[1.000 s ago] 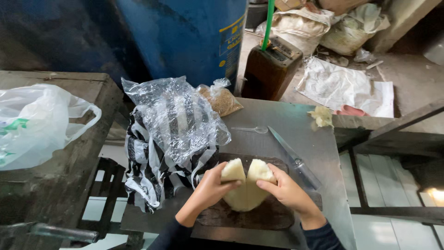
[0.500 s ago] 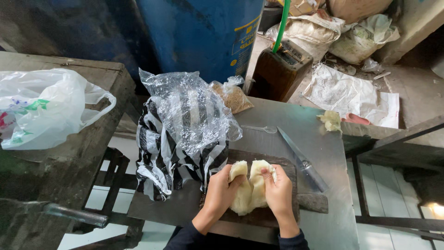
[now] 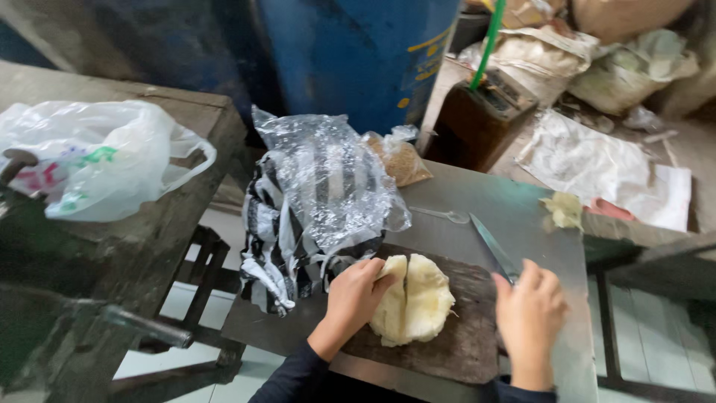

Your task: The person cuts a round compressed pale block on a wooden cutting board into wedges using a knife, then peels thin translucent sheets off the block by hand one at a time, setting the separated sheets on the board and table.

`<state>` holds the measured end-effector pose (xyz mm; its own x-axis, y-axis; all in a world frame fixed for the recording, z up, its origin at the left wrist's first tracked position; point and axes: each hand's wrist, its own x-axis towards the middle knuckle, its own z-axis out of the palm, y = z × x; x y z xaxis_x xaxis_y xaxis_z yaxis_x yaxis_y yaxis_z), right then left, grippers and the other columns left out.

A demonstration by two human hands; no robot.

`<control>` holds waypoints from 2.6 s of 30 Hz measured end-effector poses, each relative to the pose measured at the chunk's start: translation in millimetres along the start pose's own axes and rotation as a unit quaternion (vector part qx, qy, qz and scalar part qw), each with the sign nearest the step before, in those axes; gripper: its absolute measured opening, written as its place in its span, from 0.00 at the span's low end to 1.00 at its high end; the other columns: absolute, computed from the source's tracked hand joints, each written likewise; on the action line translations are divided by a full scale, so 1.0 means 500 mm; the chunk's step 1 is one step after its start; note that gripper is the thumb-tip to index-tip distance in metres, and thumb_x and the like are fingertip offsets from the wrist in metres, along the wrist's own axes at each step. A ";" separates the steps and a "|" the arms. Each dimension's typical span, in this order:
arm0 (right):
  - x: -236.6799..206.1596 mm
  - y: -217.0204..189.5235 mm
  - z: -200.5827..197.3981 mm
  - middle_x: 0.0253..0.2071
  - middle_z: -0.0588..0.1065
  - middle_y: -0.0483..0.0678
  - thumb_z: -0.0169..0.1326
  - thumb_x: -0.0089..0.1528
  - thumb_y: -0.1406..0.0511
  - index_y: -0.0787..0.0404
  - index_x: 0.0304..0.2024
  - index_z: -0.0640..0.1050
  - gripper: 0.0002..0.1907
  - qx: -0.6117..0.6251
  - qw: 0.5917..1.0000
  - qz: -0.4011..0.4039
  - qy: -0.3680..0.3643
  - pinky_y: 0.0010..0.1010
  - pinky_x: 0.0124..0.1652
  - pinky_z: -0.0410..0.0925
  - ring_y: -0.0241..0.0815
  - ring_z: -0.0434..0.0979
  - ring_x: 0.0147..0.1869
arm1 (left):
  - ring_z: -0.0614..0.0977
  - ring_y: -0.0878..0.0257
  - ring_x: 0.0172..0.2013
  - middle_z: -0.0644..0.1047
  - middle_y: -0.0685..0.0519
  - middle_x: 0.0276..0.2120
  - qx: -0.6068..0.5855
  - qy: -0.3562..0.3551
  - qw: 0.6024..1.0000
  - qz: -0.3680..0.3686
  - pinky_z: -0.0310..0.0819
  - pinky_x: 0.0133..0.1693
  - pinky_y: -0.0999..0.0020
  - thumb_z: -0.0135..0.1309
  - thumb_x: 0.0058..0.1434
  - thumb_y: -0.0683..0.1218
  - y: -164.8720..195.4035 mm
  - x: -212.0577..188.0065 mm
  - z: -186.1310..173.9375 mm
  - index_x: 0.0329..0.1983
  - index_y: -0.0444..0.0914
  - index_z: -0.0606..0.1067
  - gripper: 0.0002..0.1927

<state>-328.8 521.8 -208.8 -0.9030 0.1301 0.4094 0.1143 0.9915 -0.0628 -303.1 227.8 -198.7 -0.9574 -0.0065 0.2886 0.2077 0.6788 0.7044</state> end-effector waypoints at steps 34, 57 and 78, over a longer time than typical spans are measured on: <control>-0.381 -0.125 0.153 0.58 0.76 0.61 0.51 0.62 0.65 0.53 0.73 0.61 0.36 0.440 0.885 -0.065 -0.138 0.35 0.58 0.65 0.56 0.78 0.60 | 0.81 0.39 0.27 0.73 0.41 0.37 0.028 -0.061 0.997 -0.038 0.73 0.25 0.46 0.49 0.71 0.49 -0.066 0.046 0.037 0.43 0.37 0.64 0.11; -0.354 -0.205 0.064 0.18 0.74 0.50 0.53 0.61 0.62 0.32 0.75 0.61 0.39 0.198 0.936 -0.005 -0.292 0.41 0.27 0.72 0.47 0.77 0.20 | 0.81 0.42 0.28 0.74 0.43 0.35 0.037 -0.041 0.998 -0.030 0.75 0.26 0.49 0.51 0.68 0.47 -0.123 0.042 0.047 0.40 0.37 0.65 0.10; -0.210 0.063 -0.038 0.49 0.78 0.60 0.51 0.66 0.61 0.55 0.66 0.71 0.24 0.175 0.977 0.114 -0.051 0.47 0.40 0.69 0.60 0.78 0.45 | 0.82 0.47 0.30 0.80 0.44 0.31 -0.182 -0.224 0.956 0.053 0.76 0.32 0.58 0.62 0.59 0.46 -0.133 0.090 -0.146 0.42 0.35 0.76 0.12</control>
<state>-222.6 539.7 -236.7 -0.9093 0.3271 0.2571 0.1841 0.8705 -0.4565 -345.4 128.8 -184.9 -0.9001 0.4185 0.1209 0.2855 0.3569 0.8895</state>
